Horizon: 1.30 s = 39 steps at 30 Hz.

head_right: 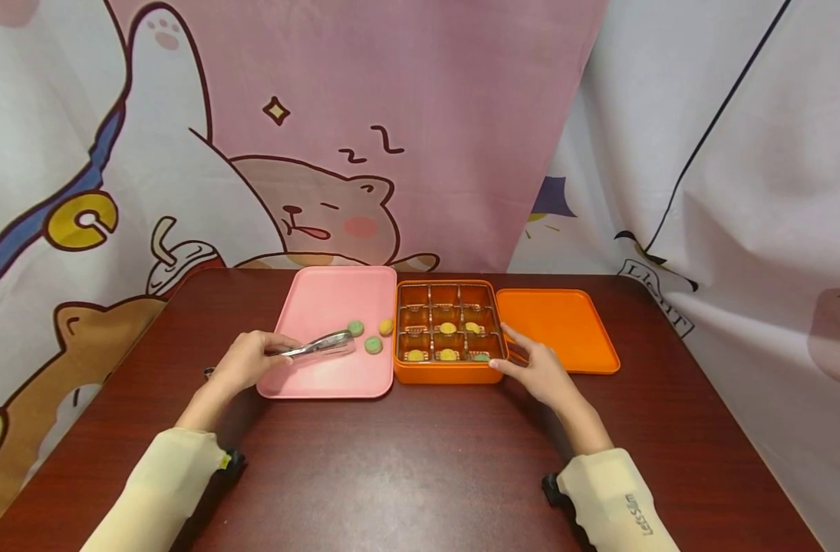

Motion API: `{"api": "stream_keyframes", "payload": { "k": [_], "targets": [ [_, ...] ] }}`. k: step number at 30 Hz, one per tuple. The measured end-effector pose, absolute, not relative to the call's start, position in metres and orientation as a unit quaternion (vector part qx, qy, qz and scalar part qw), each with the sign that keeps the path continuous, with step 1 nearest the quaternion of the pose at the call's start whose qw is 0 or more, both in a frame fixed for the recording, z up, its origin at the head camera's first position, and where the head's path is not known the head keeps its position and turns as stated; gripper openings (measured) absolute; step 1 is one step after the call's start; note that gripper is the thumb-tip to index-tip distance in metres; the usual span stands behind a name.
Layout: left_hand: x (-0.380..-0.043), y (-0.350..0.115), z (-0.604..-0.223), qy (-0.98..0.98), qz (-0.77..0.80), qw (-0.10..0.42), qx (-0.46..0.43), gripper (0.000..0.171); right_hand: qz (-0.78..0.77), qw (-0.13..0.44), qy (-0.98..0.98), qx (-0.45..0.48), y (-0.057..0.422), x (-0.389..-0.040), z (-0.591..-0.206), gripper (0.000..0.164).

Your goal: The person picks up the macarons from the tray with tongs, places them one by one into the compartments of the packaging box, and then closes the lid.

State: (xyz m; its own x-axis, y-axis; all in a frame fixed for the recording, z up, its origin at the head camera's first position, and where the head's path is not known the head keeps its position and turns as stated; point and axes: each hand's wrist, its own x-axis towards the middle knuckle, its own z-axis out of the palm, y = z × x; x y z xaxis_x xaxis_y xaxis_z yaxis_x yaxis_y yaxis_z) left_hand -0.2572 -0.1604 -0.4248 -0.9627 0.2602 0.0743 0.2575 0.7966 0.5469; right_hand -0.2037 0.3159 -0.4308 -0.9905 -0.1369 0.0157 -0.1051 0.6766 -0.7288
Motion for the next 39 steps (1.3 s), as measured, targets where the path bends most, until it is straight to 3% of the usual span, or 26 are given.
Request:
{"api": "stream_keyframes", "payload": {
  "k": [39],
  "targets": [
    [-0.268,-0.122,-0.403,0.936,0.318,-0.027,0.146,0.026,-0.401,0.024,0.914,-0.061,0.314,-0.204,-0.43,0.076]
  ]
}}
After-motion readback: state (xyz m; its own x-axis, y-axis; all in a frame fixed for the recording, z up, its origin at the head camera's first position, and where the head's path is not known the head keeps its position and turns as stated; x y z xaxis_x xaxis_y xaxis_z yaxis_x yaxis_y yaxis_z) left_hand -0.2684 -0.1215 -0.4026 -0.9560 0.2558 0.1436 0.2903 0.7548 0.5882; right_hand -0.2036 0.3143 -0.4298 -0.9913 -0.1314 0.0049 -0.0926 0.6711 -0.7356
